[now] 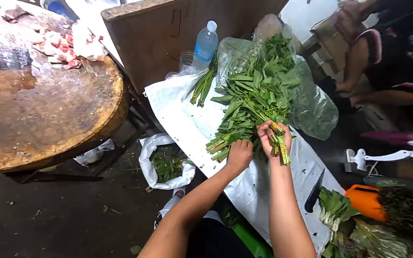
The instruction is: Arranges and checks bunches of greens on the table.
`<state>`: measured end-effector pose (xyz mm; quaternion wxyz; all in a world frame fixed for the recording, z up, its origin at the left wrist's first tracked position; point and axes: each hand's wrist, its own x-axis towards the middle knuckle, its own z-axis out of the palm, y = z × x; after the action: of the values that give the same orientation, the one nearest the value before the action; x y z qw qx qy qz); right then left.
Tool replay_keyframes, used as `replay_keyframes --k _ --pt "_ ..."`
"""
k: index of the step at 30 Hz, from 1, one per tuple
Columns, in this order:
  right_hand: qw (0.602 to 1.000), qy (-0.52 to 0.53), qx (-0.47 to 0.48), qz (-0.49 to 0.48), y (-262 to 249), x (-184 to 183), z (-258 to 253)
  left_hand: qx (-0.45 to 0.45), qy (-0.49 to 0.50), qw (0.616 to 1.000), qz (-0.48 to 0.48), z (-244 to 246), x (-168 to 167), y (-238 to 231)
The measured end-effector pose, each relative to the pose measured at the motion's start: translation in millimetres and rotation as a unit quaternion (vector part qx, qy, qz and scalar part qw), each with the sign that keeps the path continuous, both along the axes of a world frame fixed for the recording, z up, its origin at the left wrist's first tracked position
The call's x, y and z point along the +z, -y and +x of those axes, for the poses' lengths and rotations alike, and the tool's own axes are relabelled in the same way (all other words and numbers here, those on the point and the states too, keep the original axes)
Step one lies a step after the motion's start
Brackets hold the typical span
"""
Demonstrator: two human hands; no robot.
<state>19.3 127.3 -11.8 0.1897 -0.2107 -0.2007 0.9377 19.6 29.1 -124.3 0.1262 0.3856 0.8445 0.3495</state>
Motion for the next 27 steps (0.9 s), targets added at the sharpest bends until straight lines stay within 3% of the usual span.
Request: replay_keyframes --k 3,7,10,14,16,22,27 --pt "1.0 -0.002 -0.001 0.004 -5 5 1 -0.009 0.015 0.999 -0.034 -6 6 -5" --pt "0.999 0.034 -0.002 0.028 -19 8 8 -0.006 -0.005 0.999 0.047 -12 40 38" --pt "0.999 0.033 -0.008 0.032 -21 10 10 0.038 -0.027 0.995 0.089 -36 33 30" --pt "0.999 0.033 -0.03 0.004 -13 17 0 0.061 0.054 0.996 -0.032 -67 22 -7" --pt "0.999 0.033 -0.028 0.002 -11 18 -2 0.055 0.034 0.997 -0.035 -70 13 -12" --pt "0.999 0.029 -0.024 -0.005 -22 20 0 0.143 0.007 0.98 0.139 -64 12 34" --pt "1.0 0.02 -0.006 0.015 -26 12 -2 0.185 0.0 0.961 0.204 -46 9 78"
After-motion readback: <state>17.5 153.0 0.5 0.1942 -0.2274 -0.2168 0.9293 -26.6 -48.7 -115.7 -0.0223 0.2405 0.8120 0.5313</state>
